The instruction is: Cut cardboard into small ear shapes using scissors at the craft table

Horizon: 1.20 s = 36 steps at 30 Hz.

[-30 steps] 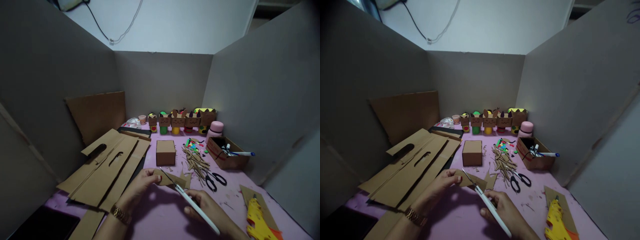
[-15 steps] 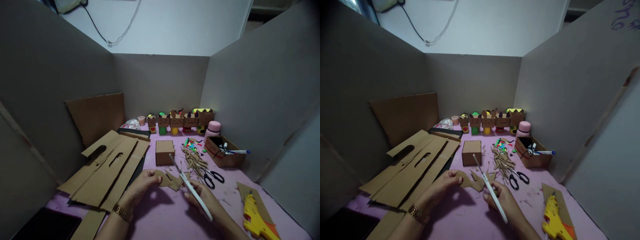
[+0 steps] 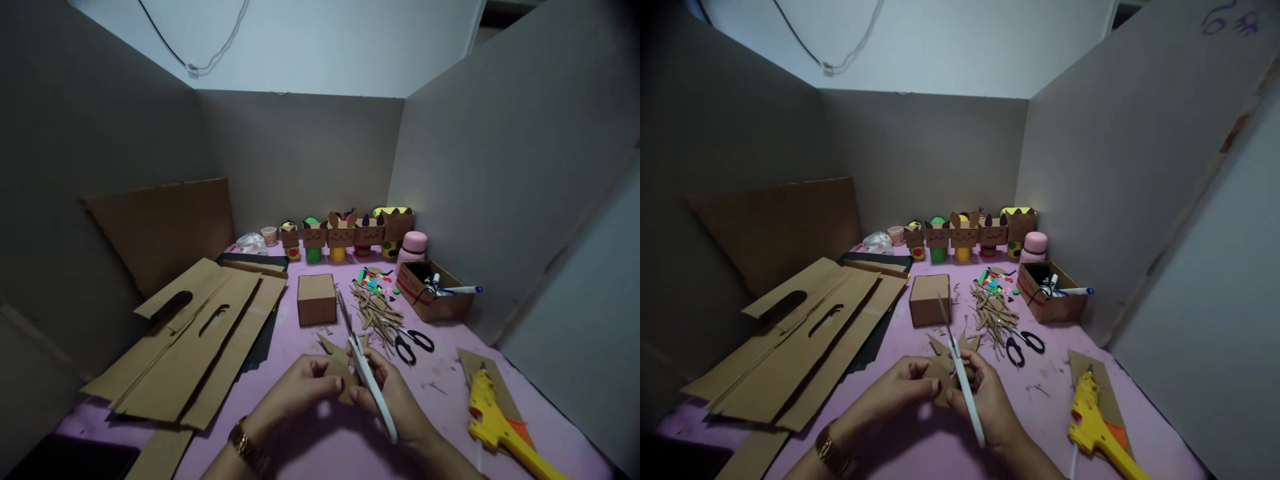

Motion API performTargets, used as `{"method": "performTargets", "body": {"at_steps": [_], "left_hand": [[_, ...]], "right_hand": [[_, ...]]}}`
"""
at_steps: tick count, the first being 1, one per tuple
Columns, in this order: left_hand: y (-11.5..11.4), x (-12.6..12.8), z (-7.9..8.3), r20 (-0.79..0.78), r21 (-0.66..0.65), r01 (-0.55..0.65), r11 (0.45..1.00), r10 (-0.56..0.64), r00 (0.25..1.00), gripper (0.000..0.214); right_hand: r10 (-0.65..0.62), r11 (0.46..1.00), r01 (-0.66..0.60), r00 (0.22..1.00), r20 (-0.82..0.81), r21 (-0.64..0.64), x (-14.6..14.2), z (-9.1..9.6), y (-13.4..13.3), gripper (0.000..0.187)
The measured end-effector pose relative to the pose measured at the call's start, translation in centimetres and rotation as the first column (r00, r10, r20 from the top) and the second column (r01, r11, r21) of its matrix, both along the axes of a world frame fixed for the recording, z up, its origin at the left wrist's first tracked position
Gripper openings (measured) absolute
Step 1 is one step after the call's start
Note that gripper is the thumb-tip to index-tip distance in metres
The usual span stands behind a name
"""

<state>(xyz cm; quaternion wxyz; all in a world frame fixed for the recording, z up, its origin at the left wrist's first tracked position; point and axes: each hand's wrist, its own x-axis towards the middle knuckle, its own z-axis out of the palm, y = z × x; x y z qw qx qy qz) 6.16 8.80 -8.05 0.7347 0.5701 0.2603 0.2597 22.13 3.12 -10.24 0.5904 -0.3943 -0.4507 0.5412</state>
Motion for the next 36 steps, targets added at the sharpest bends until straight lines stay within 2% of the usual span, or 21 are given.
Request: {"method": "performTargets", "body": {"at_steps": [3, 6, 9, 15, 21, 24, 29, 36], "left_hand": [[0.0, 0.6, -0.6, 0.056, -0.046, -0.124, 0.991, 0.127, 0.99, 0.033], [-0.4, 1.8, -1.5, 0.097, -0.186, -0.209, 0.96, 0.229, 0.968, 0.04], [-1.3, 3.0, -2.1, 0.188, -0.271, -0.236, 0.933, 0.291, 0.938, 0.04], [-2.5, 3.8, -2.1, 0.234, -0.304, -0.352, 0.885, 0.428, 0.873, 0.025], [-2.1, 2.7, -1.1, 0.205, -0.242, -0.423, 0.873, 0.472, 0.857, 0.02], [-1.4, 1.9, -0.2, 0.211, -0.182, -0.483, 0.856, 0.514, 0.832, 0.021], [-0.7, 1.0, 0.9, 0.244, -0.21, -0.527, 0.823, 0.566, 0.787, 0.025], [-0.5, 0.8, 0.7, 0.243, -0.169, -0.519, 0.838, 0.546, 0.802, 0.022]], "right_hand": [[-0.132, 0.991, 0.133, 0.991, -0.013, 0.025, 0.2, 0.3, 0.1, 0.052], [-0.227, 0.973, 0.228, 0.973, -0.037, 0.022, 0.3, 0.4, 0.1, 0.057], [-0.25, 0.967, 0.251, 0.968, -0.031, 0.042, 0.1, 0.0, 0.2, 0.057], [-0.3, 0.953, 0.294, 0.951, 0.081, 0.071, -0.5, -0.8, 0.2, 0.055], [-0.253, 0.967, 0.235, 0.937, 0.24, 0.102, 0.6, -0.6, 0.1, 0.052], [-0.173, 0.982, 0.132, 0.912, 0.372, 0.133, 1.7, -0.1, 0.0, 0.052], [-0.005, 0.995, -0.042, 0.881, 0.472, 0.09, 1.5, 1.0, -0.5, 0.052], [-0.051, 0.991, -0.018, 0.856, 0.514, 0.129, 0.8, 0.8, -0.7, 0.052]]}}
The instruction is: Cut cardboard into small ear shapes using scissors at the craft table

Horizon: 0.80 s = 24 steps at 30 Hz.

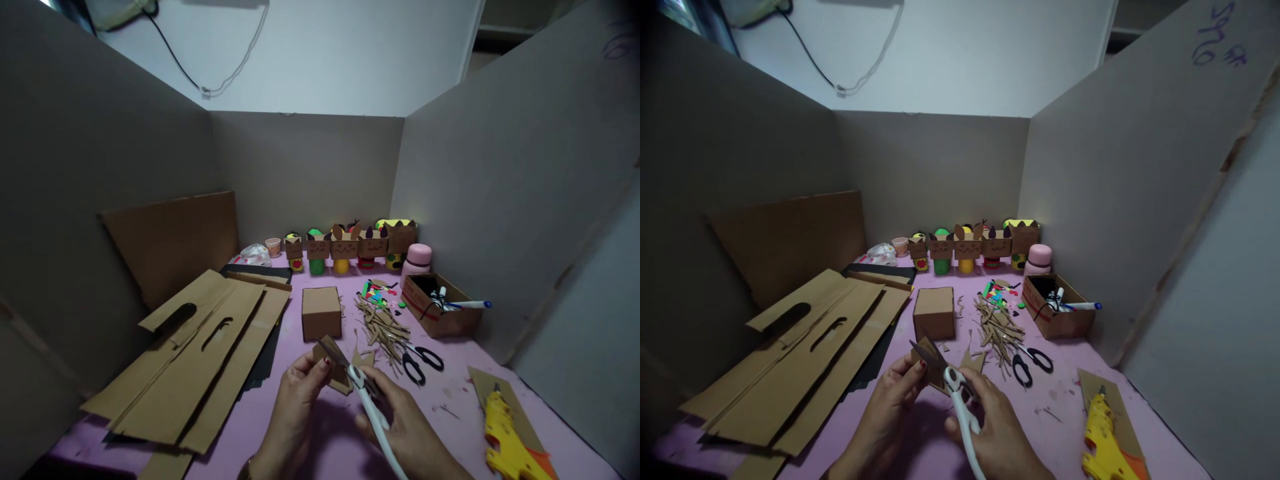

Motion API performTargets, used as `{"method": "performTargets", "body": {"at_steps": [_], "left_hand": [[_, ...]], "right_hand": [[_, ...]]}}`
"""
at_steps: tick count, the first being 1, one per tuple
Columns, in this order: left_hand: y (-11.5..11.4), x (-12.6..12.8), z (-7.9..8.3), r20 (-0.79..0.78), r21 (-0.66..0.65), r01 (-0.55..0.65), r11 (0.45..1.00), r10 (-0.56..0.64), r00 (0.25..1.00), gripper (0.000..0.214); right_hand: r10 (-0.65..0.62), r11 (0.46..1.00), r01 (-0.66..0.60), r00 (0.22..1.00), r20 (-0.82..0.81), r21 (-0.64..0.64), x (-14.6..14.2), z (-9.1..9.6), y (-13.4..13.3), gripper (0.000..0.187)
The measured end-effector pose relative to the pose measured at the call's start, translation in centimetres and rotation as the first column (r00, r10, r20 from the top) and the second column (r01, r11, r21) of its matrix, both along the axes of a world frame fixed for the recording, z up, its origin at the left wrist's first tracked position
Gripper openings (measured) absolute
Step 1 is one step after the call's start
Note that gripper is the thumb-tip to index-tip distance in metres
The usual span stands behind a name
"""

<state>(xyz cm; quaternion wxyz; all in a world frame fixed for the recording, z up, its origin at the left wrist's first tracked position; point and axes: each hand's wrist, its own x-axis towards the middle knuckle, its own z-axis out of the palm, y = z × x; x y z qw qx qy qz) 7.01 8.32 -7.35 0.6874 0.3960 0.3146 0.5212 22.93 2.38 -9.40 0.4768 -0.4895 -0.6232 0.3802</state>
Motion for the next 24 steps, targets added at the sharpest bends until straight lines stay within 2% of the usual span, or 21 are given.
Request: {"method": "performTargets", "body": {"at_steps": [5, 10, 14, 20, 24], "left_hand": [[-0.3, 0.36, 0.11, 0.042, -0.046, 0.016, 0.999, -0.014, 0.999, 0.024], [-0.55, 0.74, -0.17, 0.023, -0.03, 0.046, 0.998, -0.045, 0.999, 0.025], [-0.4, 0.56, -0.35, 0.007, -0.002, 0.039, 0.999, -0.039, 0.999, 0.023], [-0.25, 0.23, -0.16, -0.029, 0.008, 0.006, 1.0, -0.005, 1.0, 0.021], [-0.33, 0.4, -0.05, -0.032, 0.003, 0.017, 1.0, -0.017, 0.999, 0.022]], "right_hand": [[-0.001, 1.0, 0.001, 1.0, -0.002, 0.012, 0.15, -0.06, 0.14, 0.052], [-0.004, 1.0, 0.005, 0.999, -0.051, 0.011, 0.24, 0.1, 0.09, 0.046], [-0.019, 1.0, 0.019, 1.0, -0.007, 0.001, 0.3, 0.11, -0.03, 0.054], [-0.041, 0.999, 0.04, 0.996, 0.075, 0.015, 0.45, -0.14, -0.03, 0.057], [-0.02, 0.999, 0.018, 0.999, 0.048, 0.042, 0.6, -0.45, 0.07, 0.054]]}}
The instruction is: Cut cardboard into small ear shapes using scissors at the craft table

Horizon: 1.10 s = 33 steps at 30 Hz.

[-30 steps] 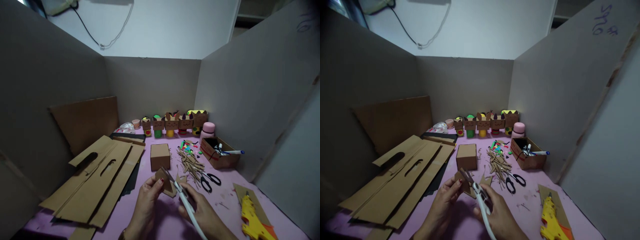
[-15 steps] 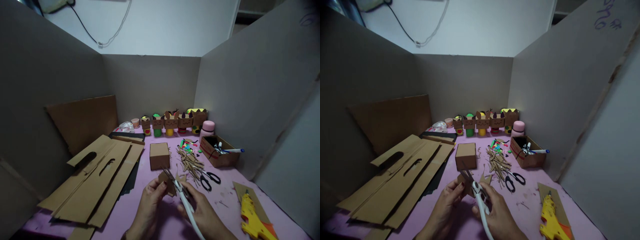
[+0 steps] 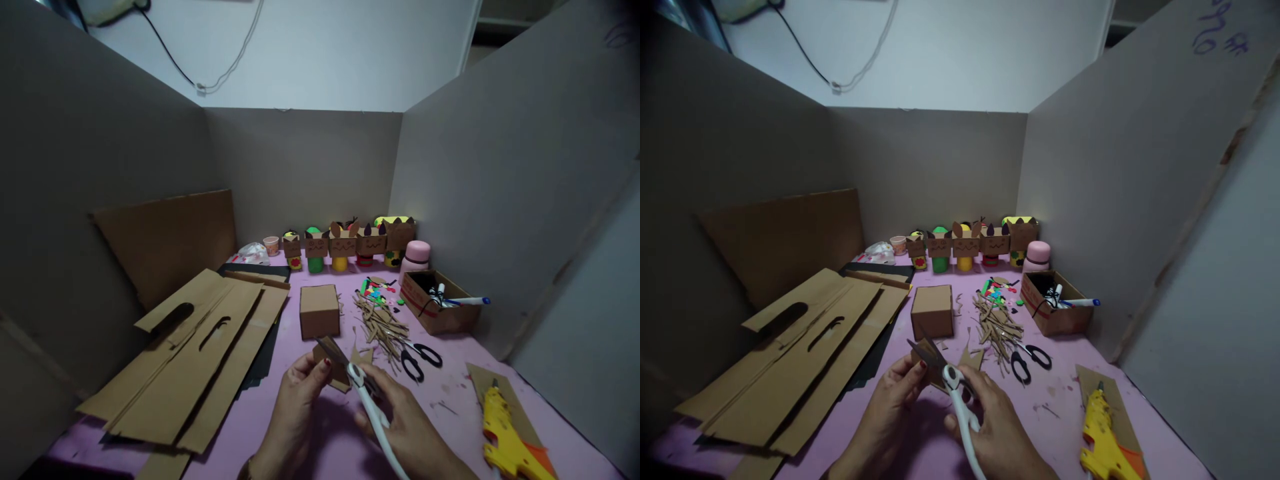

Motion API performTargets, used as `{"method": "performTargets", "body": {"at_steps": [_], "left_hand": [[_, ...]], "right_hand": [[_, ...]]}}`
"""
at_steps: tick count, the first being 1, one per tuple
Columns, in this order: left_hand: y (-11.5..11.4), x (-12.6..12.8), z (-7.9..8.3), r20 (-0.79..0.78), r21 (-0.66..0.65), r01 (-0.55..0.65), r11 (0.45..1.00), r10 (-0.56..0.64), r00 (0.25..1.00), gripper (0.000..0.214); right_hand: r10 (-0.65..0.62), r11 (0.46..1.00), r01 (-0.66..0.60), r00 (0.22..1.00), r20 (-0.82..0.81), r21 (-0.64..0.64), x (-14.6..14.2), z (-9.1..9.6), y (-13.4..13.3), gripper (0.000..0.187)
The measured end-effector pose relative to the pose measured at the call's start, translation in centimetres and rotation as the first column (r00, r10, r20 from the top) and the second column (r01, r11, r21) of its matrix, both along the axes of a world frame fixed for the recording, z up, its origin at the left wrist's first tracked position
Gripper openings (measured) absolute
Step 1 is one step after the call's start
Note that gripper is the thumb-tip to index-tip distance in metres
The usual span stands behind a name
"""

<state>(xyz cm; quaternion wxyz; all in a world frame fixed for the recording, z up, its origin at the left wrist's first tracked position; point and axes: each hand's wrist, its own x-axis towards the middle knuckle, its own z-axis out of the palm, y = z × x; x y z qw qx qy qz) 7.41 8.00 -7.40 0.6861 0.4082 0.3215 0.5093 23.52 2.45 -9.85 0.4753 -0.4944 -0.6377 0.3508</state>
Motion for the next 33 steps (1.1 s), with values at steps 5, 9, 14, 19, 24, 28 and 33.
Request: {"method": "performTargets", "body": {"at_steps": [5, 9, 14, 19, 24, 28, 33], "left_hand": [[0.0, 0.0, 0.0, 0.007, -0.002, 0.007, 1.0, -0.007, 1.0, 0.023], [0.0, -0.1, -0.2, -0.006, 0.006, 0.017, 1.0, -0.017, 1.0, 0.023], [0.1, -0.2, -0.4, -0.004, 0.022, 0.028, 0.999, -0.028, 1.0, 0.02], [0.3, -0.2, -0.3, -0.012, 0.022, 0.006, 1.0, -0.006, 1.0, 0.023], [0.2, -0.2, -0.2, -0.015, 0.026, 0.005, 1.0, -0.004, 1.0, 0.022], [0.2, -0.2, -0.3, -0.007, 0.028, 0.024, 0.999, -0.023, 1.0, 0.022], [0.2, -0.5, -0.3, -0.022, 0.039, 0.037, 0.999, -0.036, 0.999, 0.018]], "right_hand": [[0.0, 1.0, -0.002, 0.997, -0.078, -0.025, -0.1, 0.0, 0.0, 0.052], [0.019, 0.999, -0.024, 0.995, -0.102, -0.048, -0.3, 0.8, -0.2, 0.047], [0.026, 0.998, -0.031, 0.996, -0.086, -0.049, 0.1, 1.6, -0.5, 0.035], [0.021, 0.997, -0.026, 0.997, -0.069, -0.067, 0.1, 1.1, -0.4, 0.037], [0.018, 0.998, -0.023, 0.996, -0.083, -0.06, 0.0, 1.1, -0.3, 0.041], [0.003, 0.999, -0.004, 1.0, -0.026, -0.054, 0.2, 1.0, -0.3, 0.035], [-0.002, 0.996, -0.004, 0.998, -0.067, -0.087, 0.2, 0.0, 0.0, 0.034]]}}
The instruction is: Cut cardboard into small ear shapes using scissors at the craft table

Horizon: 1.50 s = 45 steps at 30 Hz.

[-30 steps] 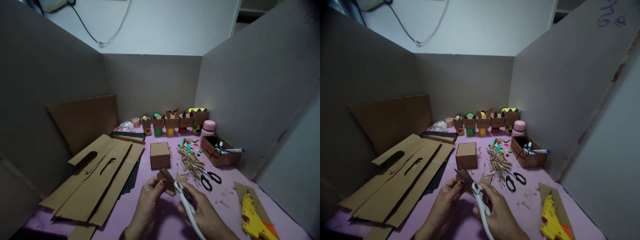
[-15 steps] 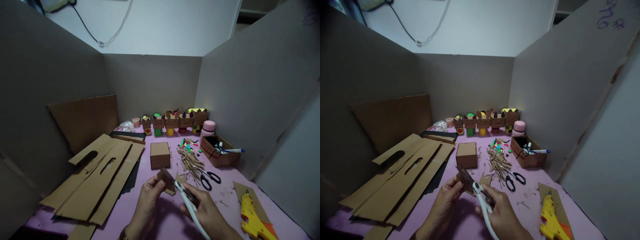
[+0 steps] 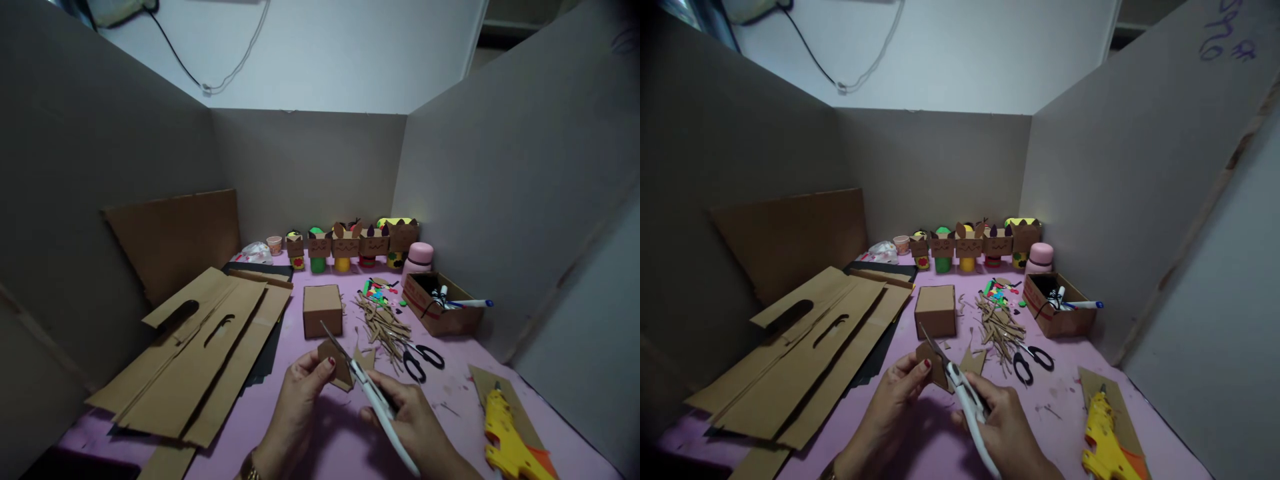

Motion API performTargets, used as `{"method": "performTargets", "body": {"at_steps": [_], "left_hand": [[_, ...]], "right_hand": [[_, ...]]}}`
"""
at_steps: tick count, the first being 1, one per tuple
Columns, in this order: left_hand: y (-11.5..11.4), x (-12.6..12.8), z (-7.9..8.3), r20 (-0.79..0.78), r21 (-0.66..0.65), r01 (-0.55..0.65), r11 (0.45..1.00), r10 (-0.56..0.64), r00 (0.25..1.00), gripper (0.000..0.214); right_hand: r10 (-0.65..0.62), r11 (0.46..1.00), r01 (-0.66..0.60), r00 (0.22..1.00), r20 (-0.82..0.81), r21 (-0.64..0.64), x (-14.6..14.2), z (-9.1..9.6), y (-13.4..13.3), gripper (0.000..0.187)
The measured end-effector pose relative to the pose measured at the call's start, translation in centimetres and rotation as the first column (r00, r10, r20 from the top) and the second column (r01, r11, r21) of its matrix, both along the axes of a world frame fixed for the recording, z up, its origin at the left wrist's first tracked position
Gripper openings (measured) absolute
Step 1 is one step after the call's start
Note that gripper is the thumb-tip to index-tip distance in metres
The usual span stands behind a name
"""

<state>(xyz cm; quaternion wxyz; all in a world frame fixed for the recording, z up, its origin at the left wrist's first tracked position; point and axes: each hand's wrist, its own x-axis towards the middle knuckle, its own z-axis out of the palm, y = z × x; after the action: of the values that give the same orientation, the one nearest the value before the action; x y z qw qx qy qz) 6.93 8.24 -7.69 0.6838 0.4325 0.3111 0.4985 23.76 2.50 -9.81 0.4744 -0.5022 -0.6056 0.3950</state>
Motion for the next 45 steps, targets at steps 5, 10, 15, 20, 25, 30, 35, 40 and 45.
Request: {"method": "performTargets", "body": {"at_steps": [5, 10, 15, 20, 25, 30, 35, 40, 45], "left_hand": [[0.4, -0.5, 0.2, -0.032, 0.013, 0.008, 1.0, -0.008, 0.999, 0.017], [1.0, -0.8, 0.4, -0.07, 0.07, 0.045, 0.997, -0.04, 0.997, 0.016], [1.1, -1.0, 0.7, -0.139, 0.126, 0.115, 0.985, -0.098, 0.985, 0.011], [1.1, -1.3, 1.2, -0.2, 0.143, 0.14, 0.98, -0.109, 0.974, 0.012], [1.1, -1.3, 1.5, -0.219, 0.149, 0.191, 0.97, -0.156, 0.963, 0.013], [1.0, -1.2, 1.5, -0.209, 0.19, 0.241, 0.952, -0.201, 0.957, 0.014], [1.3, -1.5, 1.4, -0.231, 0.226, 0.278, 0.933, -0.226, 0.946, 0.014], [1.3, -1.7, 1.1, -0.278, 0.218, 0.298, 0.929, -0.234, 0.932, 0.012], [1.3, -1.6, 0.8, -0.279, 0.205, 0.321, 0.925, -0.259, 0.925, 0.012]], "right_hand": [[0.007, 0.998, -0.01, 0.999, -0.042, -0.067, 0.1, -0.1, 0.3, 0.05], [0.06, 0.998, -0.061, 0.997, -0.041, -0.008, 0.2, 0.9, 0.1, 0.054], [0.065, 0.998, -0.066, 0.998, 0.022, 0.015, 0.4, 1.2, -0.1, 0.051], [0.057, 0.997, -0.059, 0.998, 0.038, 0.041, 0.6, 0.9, 0.0, 0.053], [0.052, 0.998, -0.053, 0.998, 0.046, 0.027, 0.6, 1.2, -0.1, 0.052], [0.102, 0.994, -0.101, 0.995, -0.023, 0.03, 0.4, 1.7, -0.1, 0.052], [0.124, 0.992, -0.125, 0.992, -0.024, -0.029, 0.6, 2.1, -0.2, 0.043], [0.139, 0.988, -0.135, 0.989, 0.055, -0.08, 1.5, 2.6, -0.5, 0.036], [0.139, 0.987, -0.124, 0.978, 0.153, -0.103, 2.1, 2.6, -0.3, 0.024]]}}
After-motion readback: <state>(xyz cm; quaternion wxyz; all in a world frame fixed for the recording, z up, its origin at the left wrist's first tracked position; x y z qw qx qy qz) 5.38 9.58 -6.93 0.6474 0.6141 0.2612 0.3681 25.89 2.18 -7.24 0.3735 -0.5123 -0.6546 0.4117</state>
